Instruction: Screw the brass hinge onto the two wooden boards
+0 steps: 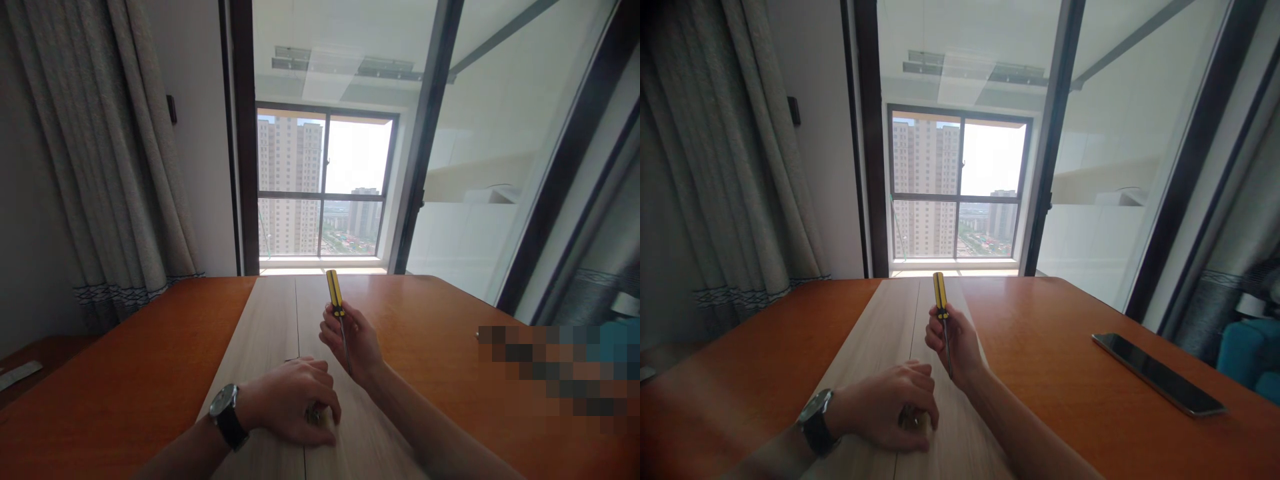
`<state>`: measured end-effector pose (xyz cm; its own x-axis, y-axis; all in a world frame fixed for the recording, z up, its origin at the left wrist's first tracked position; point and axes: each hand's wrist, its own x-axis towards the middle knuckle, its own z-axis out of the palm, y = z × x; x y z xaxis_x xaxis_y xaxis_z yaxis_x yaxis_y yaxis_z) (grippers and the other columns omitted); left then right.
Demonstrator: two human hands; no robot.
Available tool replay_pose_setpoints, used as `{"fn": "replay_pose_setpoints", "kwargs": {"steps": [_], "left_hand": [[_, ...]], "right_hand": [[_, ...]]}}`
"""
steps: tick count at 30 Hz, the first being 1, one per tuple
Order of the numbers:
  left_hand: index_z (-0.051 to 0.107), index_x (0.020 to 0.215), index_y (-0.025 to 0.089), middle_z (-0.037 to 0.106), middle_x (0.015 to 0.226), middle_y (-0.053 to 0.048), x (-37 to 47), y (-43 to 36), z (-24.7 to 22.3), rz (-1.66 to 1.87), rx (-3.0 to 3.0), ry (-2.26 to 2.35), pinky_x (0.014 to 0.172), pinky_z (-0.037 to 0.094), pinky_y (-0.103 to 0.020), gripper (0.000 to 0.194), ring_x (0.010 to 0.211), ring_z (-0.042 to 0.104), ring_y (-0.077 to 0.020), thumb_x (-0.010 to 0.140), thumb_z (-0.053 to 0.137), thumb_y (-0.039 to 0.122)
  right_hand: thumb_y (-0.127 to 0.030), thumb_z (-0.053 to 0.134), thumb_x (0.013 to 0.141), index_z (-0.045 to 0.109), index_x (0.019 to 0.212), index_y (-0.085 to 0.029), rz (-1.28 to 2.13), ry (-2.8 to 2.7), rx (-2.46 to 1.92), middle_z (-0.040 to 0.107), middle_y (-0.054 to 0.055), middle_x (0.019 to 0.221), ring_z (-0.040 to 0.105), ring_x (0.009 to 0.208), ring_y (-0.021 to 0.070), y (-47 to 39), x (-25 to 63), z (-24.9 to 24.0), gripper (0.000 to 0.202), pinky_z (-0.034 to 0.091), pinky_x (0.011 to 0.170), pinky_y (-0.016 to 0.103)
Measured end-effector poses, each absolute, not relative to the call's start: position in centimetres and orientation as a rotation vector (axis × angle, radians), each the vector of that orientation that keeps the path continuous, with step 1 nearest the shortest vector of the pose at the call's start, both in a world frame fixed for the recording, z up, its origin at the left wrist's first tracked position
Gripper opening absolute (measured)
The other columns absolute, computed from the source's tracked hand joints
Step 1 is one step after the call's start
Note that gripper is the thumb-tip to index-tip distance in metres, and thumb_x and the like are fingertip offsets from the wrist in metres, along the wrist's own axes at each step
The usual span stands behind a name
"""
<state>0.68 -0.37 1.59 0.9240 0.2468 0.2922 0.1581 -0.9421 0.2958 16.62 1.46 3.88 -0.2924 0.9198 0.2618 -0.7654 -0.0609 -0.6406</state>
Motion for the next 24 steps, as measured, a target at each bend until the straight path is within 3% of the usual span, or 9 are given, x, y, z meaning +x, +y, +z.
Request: {"fn": "replay_pose_setpoints", "kwargs": {"steps": [6,24], "left_hand": [[0.069,0.087,0.021,0.063,0.071,0.001,0.7,-0.1,1.6,0.485,2.801,0.264,0.078,0.041,-0.028,0.013,0.073,0.054,-0.0139,0.082,0.073,0.032],[0.061,0.063,0.017,0.063,0.065,-0.002,1.0,0.4,0.6,0.594,2.721,0.35,0.074,0.038,-0.03,0.048,0.072,0.05,-0.0155,0.075,0.067,0.063]], "right_hand": [[-0.036,0.07,0.078,0.067,0.077,-0.012,1.681,-0.842,-0.262,0.041,-0.006,0.053,0.031,0.043,0.0051,1.5,16.6,3.7,0.025,0.03,0.042,0.018],[-0.039,0.07,0.079,0.066,0.08,-0.012,1.647,-0.872,-0.328,0.043,-0.005,0.053,0.033,0.042,0.0061,1.4,16.5,3.5,0.027,0.026,0.04,0.019]]}}
